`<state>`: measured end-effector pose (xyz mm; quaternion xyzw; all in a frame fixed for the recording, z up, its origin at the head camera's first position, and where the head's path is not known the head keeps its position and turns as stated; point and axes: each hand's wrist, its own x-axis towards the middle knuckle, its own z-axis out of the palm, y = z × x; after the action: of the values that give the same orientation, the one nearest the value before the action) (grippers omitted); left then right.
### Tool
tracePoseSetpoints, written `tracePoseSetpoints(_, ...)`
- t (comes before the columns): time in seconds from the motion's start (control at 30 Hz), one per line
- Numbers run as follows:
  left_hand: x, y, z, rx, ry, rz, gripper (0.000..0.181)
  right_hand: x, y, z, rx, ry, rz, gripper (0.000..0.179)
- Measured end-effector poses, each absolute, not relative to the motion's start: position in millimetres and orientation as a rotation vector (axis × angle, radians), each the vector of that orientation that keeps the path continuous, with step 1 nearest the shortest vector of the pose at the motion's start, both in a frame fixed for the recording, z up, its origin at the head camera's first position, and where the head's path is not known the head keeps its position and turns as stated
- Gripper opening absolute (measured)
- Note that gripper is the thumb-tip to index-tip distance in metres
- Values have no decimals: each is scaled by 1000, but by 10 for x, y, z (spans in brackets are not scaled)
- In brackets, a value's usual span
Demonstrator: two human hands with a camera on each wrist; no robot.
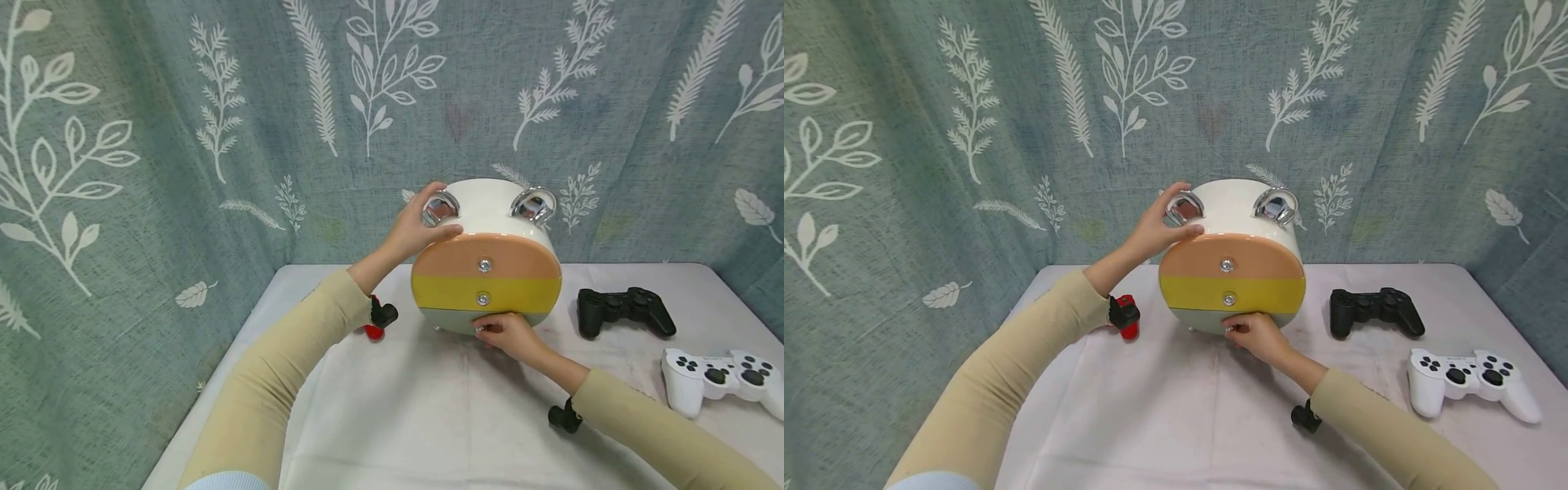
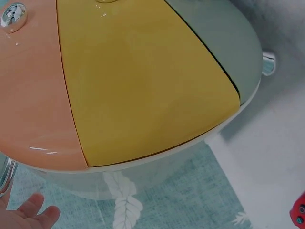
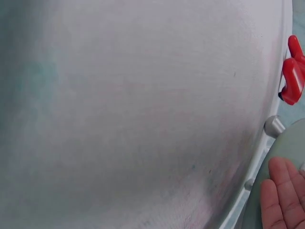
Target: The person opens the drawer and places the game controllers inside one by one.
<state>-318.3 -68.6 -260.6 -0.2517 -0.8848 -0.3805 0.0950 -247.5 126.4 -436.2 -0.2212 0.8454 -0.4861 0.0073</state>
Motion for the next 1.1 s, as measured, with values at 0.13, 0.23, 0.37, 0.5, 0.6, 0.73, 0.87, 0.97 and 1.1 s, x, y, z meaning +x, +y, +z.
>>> tracePoseSetpoints(0.13,-3177,-683,-2605,-743,-2624,-1140,76,-2438,1263,-4359,-726,2642,-1513,22)
tracePoseSetpoints(0.23,-3176,-688,-2608,-751,-2616,-1139,75,-2412,1259,-4354,-739,2631,-1529,22)
tracePoseSetpoints(0.37,-3174,-687,-2606,-758,-2614,-1133,76,-2382,1256,-4345,-709,2641,-1526,21)
tracePoseSetpoints(0.5,-3175,-684,-2607,-754,-2619,-1135,76,-2328,1252,-4339,-647,2646,-1488,20)
tracePoseSetpoints(0.6,-3180,-682,-2611,-743,-2620,-1142,76,-2280,1248,-4343,-615,2657,-1456,18)
tracePoseSetpoints(0.73,-3190,-678,-2616,-731,-2624,-1150,76,-2217,1241,-4351,-603,2661,-1451,17)
tracePoseSetpoints(0.87,-3192,-673,-2616,-729,-2628,-1150,77,-2149,1242,-4350,-645,2663,-1472,17)
tracePoseSetpoints(0.97,-3189,-673,-2614,-732,-2628,-1152,76,-2096,1244,-4348,-681,2683,-1456,17)
tracePoseSetpoints(1.1,-3186,-677,-2614,-732,-2627,-1155,75,-2036,1242,-4355,-679,2679,-1450,17)
